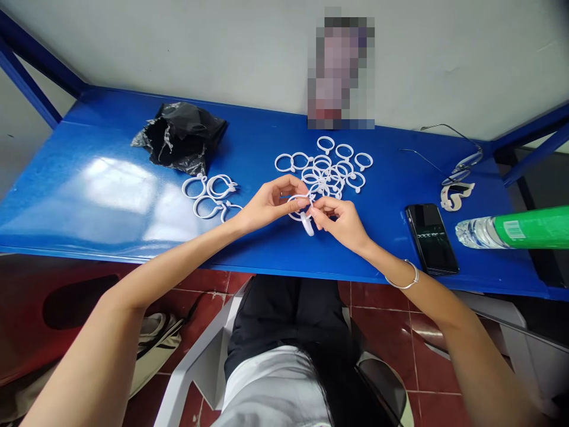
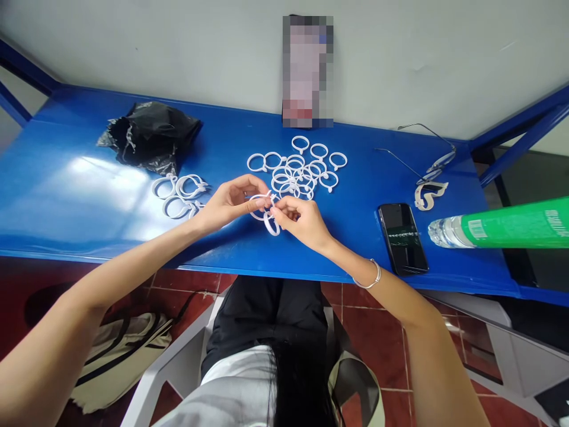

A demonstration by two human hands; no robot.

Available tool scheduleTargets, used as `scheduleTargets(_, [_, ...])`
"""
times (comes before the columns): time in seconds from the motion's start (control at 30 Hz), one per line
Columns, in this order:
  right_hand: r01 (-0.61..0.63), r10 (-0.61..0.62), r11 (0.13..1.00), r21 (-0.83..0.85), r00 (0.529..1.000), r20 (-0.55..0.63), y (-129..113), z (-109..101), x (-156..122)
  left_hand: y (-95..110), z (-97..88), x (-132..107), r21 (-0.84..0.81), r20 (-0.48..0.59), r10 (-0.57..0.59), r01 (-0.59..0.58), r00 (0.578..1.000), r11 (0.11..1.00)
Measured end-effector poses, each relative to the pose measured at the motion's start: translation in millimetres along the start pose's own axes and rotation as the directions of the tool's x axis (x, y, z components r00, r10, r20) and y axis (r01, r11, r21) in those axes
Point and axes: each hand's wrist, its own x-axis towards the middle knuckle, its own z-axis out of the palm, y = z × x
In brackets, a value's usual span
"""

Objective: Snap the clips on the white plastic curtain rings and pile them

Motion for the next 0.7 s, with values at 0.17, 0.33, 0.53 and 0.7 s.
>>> scheduleTargets(0.17, [0.003,0.001,0.994,0.110,0.999,-0.036,-4.7,-2.7,-0.4,-1.9,-1.5,-1.3,0.164,0.014,0.070,-0.072,0.997,0.984])
scheduleTargets(0.33, [-0.013,0.020,0.980,0.197,0.999,-0.034,-3.5,-3.0,-0.5,-6.0,0.4,-2.6,0.266,0.084,0.036,-0.057,0.996,0.962])
scheduleTargets(0.53, [0.036,-0.017,0.980,0.195,0.995,-0.097,-6.3,-6.2,1.6,-4.9,1.1,-2.7,0.211,-0.003,0.027,-0.025,1.000,0.977])
scheduleTargets(0.7, [0.028,-0.010,0.989,0.142,0.992,-0.129,-3.6,-9.8,5.4,-0.7,-3.1,0.0,0.122,-0.042,0.051,-0.045,0.998,0.991])
